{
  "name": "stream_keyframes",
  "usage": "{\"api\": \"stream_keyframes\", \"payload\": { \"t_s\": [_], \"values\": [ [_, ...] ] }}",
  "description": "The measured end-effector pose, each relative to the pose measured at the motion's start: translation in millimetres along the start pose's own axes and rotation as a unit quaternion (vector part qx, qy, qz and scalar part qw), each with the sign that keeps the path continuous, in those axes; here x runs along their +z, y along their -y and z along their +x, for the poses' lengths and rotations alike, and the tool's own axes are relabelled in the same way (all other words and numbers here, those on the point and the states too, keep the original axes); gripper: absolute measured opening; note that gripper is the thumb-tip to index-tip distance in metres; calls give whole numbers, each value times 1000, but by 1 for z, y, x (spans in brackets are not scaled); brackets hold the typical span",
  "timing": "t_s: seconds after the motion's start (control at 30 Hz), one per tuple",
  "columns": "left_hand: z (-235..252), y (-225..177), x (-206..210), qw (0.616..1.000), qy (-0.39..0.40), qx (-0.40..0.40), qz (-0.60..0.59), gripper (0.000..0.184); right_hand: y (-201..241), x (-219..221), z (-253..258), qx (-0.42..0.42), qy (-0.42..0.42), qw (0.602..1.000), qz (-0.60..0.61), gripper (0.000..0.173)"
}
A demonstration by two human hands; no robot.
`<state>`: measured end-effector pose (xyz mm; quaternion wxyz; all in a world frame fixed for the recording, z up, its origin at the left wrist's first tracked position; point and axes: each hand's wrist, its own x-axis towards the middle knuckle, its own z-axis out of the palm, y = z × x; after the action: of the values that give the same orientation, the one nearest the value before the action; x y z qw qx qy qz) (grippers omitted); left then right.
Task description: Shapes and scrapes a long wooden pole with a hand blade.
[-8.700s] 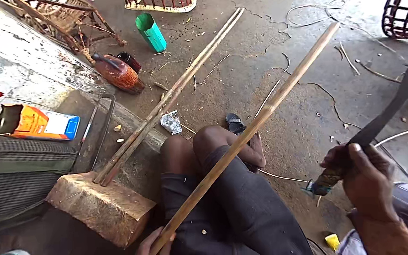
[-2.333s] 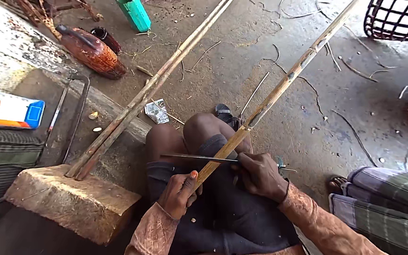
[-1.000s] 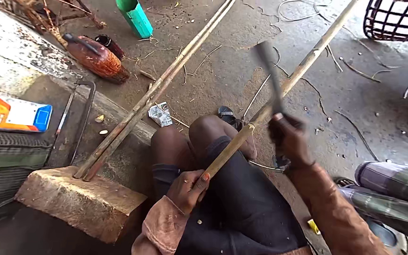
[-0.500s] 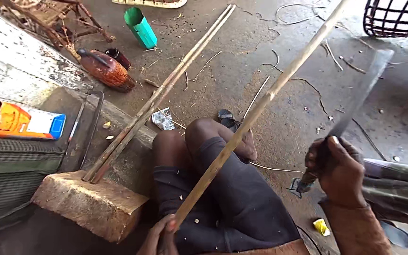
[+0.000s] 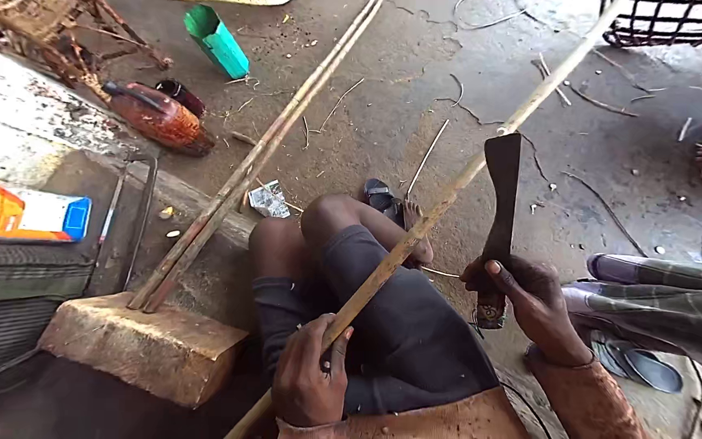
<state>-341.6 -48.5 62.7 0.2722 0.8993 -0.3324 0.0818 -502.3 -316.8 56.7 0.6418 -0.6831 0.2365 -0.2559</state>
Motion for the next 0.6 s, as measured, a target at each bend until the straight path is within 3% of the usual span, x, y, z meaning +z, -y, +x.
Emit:
{"api": "stream_keyframes", "payload": {
  "t_s": [0.13, 0.23, 0.3, 0.43, 0.47, 0.53, 0.6],
  "values": [
    [-1, 12, -2, 999, -15, 20, -42, 30, 7, 5, 9, 25, -60, 998, 15, 27],
    [-4, 8, -4, 989, 25, 25, -146, 35, 12, 6, 19, 9, -41, 999, -11, 28],
    [-8, 6, -5, 980, 61, 18, -188, 38, 13, 17, 15, -23, 6, 995, -99, 26],
    [-2, 17, 6, 973, 73, -4, -221, 42, 13, 47, -3, -81, 154, 941, -288, 25],
    [1, 20, 7, 972, 77, -4, -220, 43, 10, 40, 2, -71, 138, 949, -276, 22],
    [2, 23, 9, 972, 80, -6, -223, 42, 1, 8, 30, -18, 37, 985, -170, 23],
    [2, 27, 11, 970, 76, -13, -230, 39, 0, -13, 57, 27, -67, 993, -98, 24]
  ]
}}
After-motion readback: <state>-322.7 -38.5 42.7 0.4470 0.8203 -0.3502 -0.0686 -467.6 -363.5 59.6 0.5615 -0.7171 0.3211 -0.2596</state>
